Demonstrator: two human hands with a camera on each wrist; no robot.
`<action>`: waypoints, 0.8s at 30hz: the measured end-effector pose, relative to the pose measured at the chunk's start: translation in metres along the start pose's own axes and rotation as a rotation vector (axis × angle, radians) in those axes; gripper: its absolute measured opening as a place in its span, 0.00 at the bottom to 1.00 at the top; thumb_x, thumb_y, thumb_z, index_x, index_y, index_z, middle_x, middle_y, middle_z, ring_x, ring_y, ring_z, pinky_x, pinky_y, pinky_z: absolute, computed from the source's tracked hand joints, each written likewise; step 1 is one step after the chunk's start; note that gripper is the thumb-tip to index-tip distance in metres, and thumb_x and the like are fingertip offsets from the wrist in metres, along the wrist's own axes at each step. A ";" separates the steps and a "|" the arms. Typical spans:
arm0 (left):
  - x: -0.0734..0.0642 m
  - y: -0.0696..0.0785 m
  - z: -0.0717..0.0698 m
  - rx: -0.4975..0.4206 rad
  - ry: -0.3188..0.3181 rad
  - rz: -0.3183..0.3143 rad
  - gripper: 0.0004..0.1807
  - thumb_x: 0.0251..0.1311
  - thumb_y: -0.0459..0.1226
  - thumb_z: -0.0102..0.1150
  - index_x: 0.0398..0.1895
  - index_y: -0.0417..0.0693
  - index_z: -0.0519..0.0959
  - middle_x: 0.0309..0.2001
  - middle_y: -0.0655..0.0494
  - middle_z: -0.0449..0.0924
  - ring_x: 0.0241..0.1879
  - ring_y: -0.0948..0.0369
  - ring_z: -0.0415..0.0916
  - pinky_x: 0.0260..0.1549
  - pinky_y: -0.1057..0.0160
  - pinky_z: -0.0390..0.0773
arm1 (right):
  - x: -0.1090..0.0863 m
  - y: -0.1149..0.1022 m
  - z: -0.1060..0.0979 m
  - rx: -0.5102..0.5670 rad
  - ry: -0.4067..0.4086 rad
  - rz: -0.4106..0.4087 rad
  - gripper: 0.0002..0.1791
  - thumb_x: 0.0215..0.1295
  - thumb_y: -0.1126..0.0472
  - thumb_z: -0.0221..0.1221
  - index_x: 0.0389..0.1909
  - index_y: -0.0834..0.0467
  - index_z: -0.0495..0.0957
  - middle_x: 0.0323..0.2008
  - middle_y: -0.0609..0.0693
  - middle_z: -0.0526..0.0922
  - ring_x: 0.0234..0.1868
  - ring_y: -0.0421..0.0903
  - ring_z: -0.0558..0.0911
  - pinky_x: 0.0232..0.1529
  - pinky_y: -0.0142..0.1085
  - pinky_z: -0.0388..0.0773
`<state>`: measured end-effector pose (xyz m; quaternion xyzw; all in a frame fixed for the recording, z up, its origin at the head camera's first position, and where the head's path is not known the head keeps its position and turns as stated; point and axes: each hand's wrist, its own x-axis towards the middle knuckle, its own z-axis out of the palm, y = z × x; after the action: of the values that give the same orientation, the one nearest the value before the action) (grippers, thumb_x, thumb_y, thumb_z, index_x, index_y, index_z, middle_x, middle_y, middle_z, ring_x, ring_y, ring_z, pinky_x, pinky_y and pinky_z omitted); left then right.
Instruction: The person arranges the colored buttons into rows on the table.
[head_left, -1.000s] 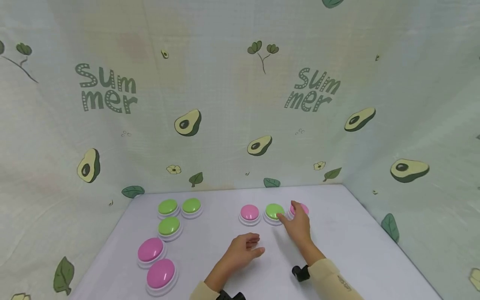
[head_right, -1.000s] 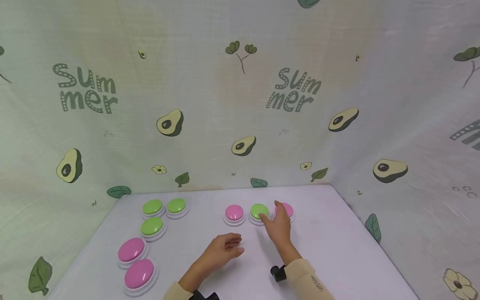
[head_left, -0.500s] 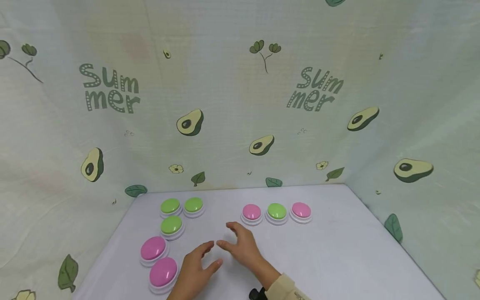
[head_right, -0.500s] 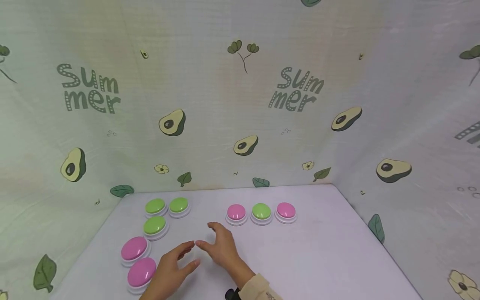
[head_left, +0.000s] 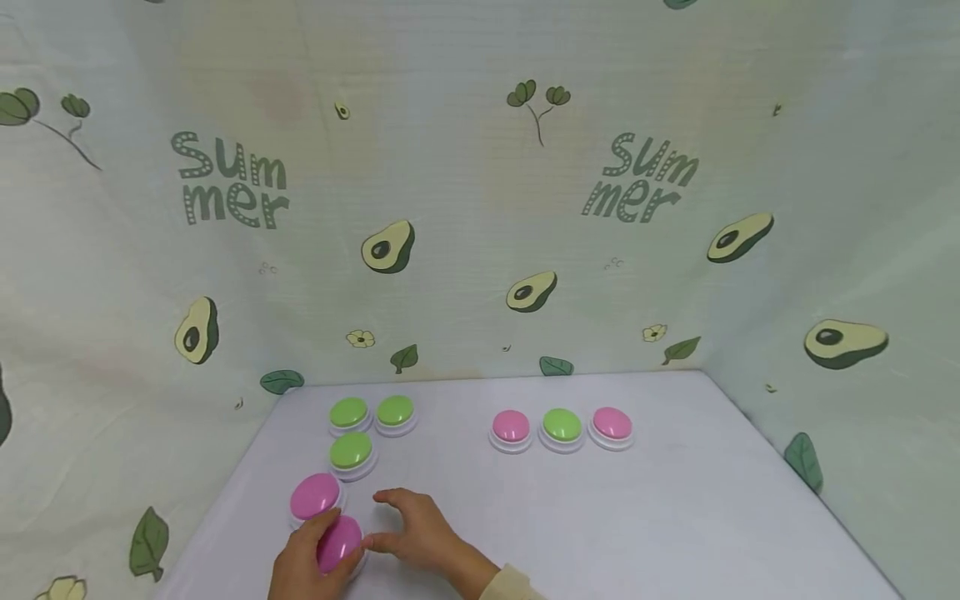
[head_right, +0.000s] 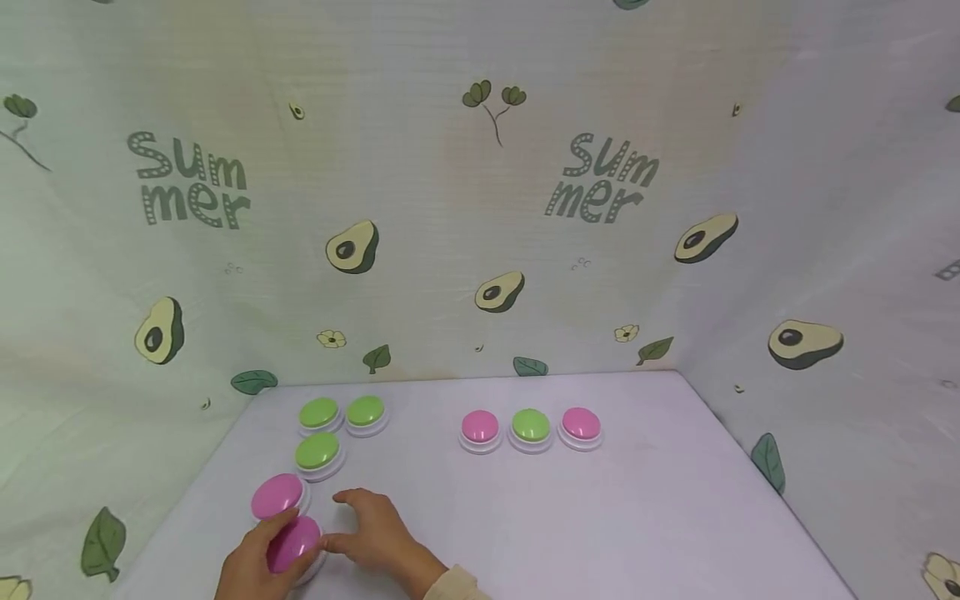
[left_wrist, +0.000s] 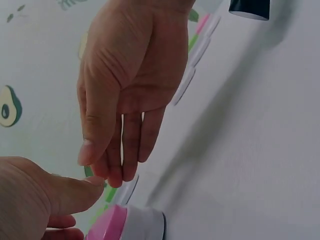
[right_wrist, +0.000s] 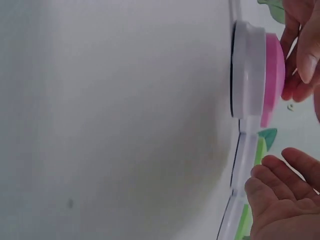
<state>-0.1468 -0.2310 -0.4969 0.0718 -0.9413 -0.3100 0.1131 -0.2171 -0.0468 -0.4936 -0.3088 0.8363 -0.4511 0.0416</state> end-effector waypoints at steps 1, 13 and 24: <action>0.000 -0.005 -0.001 0.016 -0.014 -0.004 0.40 0.53 0.45 0.80 0.65 0.30 0.76 0.60 0.32 0.79 0.58 0.36 0.78 0.58 0.34 0.80 | 0.000 0.000 0.003 -0.012 -0.004 -0.005 0.30 0.62 0.52 0.75 0.63 0.60 0.81 0.61 0.51 0.84 0.66 0.46 0.80 0.68 0.39 0.77; 0.002 -0.047 -0.003 -0.095 -0.126 -0.168 0.57 0.44 0.56 0.85 0.67 0.22 0.71 0.59 0.28 0.78 0.60 0.35 0.79 0.54 0.48 0.86 | 0.014 0.001 0.033 -0.147 -0.051 -0.070 0.31 0.55 0.56 0.79 0.59 0.61 0.84 0.56 0.47 0.88 0.59 0.37 0.82 0.62 0.28 0.78; 0.005 -0.055 -0.003 -0.203 -0.165 -0.301 0.63 0.35 0.61 0.86 0.68 0.25 0.72 0.63 0.25 0.76 0.58 0.34 0.80 0.50 0.48 0.88 | 0.016 -0.005 0.039 -0.206 -0.019 -0.060 0.32 0.49 0.50 0.83 0.56 0.54 0.86 0.51 0.38 0.88 0.54 0.32 0.82 0.58 0.25 0.77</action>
<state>-0.1474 -0.2775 -0.5263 0.1743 -0.8899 -0.4216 -0.0055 -0.2139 -0.0863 -0.5090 -0.3405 0.8683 -0.3607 0.0040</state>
